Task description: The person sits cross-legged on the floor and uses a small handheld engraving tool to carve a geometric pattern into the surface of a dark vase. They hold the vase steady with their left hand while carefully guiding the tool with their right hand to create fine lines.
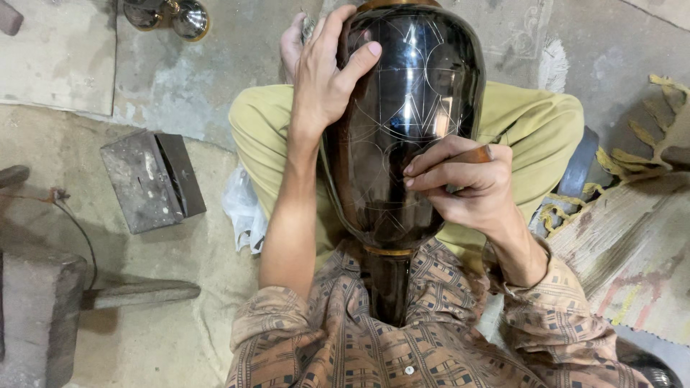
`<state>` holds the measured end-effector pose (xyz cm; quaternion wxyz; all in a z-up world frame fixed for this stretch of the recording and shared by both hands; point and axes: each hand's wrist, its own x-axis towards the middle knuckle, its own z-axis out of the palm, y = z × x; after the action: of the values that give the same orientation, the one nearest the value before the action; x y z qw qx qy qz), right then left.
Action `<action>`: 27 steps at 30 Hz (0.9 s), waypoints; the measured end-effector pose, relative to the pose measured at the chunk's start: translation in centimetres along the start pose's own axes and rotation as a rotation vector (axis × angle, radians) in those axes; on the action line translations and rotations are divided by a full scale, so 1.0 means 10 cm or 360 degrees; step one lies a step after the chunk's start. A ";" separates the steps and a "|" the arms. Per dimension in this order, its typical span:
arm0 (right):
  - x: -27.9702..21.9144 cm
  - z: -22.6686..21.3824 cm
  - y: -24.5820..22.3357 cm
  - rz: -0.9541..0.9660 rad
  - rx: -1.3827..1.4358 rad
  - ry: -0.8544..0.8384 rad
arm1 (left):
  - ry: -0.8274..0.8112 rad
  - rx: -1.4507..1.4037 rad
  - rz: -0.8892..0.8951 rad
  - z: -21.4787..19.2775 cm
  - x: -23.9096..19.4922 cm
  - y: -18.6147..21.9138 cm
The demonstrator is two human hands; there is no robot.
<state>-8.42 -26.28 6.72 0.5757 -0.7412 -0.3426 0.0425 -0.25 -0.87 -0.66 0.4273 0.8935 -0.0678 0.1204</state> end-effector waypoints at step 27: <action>-0.12 -0.06 0.11 -0.0107 0.0198 -0.0025 | -0.0035 -0.0073 0.0010 -0.02 0.01 0.04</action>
<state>-8.50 -27.58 5.53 0.6190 -0.6918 -0.3683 0.0502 -0.30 -0.96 -0.17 0.4466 0.8845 -0.0780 0.1104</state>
